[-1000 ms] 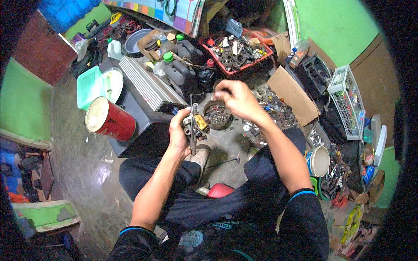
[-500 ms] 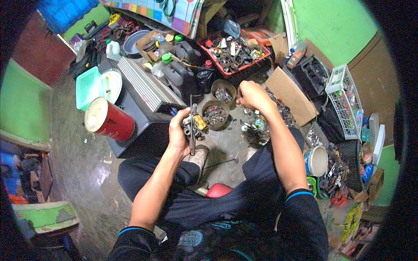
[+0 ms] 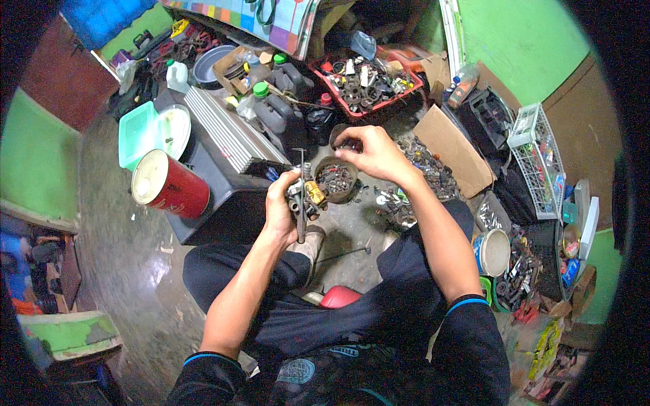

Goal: The person sits on the floor and sorts through a large pile of small metal parts, picking out specific components. They then assemble these parts into a larger mechanical assembly, fitting pieces together by hand.

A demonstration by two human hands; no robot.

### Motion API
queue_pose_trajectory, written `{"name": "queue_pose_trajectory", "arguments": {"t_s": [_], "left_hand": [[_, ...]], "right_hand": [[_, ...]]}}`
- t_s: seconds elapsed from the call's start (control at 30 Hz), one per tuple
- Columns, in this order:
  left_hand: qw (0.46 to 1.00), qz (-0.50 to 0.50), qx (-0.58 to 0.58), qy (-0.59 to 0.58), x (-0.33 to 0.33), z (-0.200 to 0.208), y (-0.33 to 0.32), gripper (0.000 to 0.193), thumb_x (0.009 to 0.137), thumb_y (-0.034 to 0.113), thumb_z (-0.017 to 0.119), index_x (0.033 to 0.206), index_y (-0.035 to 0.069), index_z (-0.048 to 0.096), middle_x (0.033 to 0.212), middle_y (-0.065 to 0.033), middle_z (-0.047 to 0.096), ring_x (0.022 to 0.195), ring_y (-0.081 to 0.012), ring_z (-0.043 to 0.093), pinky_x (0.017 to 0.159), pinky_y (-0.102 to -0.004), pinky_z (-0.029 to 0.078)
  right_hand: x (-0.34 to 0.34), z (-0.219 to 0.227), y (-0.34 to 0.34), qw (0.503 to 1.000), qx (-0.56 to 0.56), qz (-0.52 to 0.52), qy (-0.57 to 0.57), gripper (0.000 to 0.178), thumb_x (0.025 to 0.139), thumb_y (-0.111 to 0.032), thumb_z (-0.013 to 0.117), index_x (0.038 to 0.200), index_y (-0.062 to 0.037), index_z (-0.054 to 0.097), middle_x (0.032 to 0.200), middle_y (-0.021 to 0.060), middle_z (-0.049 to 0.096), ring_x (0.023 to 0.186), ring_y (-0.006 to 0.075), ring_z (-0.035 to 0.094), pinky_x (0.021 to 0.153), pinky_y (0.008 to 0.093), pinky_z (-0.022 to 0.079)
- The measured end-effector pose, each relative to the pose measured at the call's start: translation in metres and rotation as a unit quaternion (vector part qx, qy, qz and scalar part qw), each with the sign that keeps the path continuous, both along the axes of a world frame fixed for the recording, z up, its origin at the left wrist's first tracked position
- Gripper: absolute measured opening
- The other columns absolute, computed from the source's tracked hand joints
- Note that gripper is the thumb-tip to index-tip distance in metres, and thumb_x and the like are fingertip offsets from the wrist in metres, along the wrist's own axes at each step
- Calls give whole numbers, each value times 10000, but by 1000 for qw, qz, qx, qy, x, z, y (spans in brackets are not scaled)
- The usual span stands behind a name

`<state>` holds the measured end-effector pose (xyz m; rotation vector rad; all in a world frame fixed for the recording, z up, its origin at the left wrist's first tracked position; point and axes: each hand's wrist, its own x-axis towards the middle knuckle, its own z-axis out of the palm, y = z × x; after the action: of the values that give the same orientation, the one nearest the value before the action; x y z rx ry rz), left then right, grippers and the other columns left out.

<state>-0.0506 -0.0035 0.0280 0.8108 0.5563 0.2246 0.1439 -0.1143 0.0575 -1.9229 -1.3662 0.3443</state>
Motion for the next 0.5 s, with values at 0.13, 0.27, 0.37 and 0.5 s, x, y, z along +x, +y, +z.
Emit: {"name": "queue_pose_trajectory", "arguments": {"t_s": [0.13,0.27,0.37,0.5], "left_hand": [[1000,7,0,7,0,-1,-1,429,873,444,468,972,52,614,775,-87,656,604,-188,631,498,-288,510],[999,23,-21,13,0,6,-5,348,907,382,469,974,60,580,714,-93,637,522,-194,617,377,-273,453],[999,35,-24,17,2,2,-6,351,909,381,465,968,54,577,706,-87,635,516,-181,612,378,-270,450],[1000,-1,13,25,0,-5,-2,429,871,437,482,986,43,607,780,-90,655,631,-191,633,550,-321,531]], "right_hand": [[-24,16,1,984,35,114,130,248,843,-194,707,1014,-16,681,877,53,685,817,101,607,743,283,494],[-37,12,3,959,41,146,241,300,836,-193,723,1069,-14,666,914,51,684,850,90,600,746,266,491],[-42,11,4,968,75,144,190,295,830,-181,731,1063,-12,667,910,55,682,853,86,598,735,250,489],[-48,12,6,973,42,92,207,261,829,-196,733,1001,-6,684,857,38,685,795,82,595,704,251,484]]}}
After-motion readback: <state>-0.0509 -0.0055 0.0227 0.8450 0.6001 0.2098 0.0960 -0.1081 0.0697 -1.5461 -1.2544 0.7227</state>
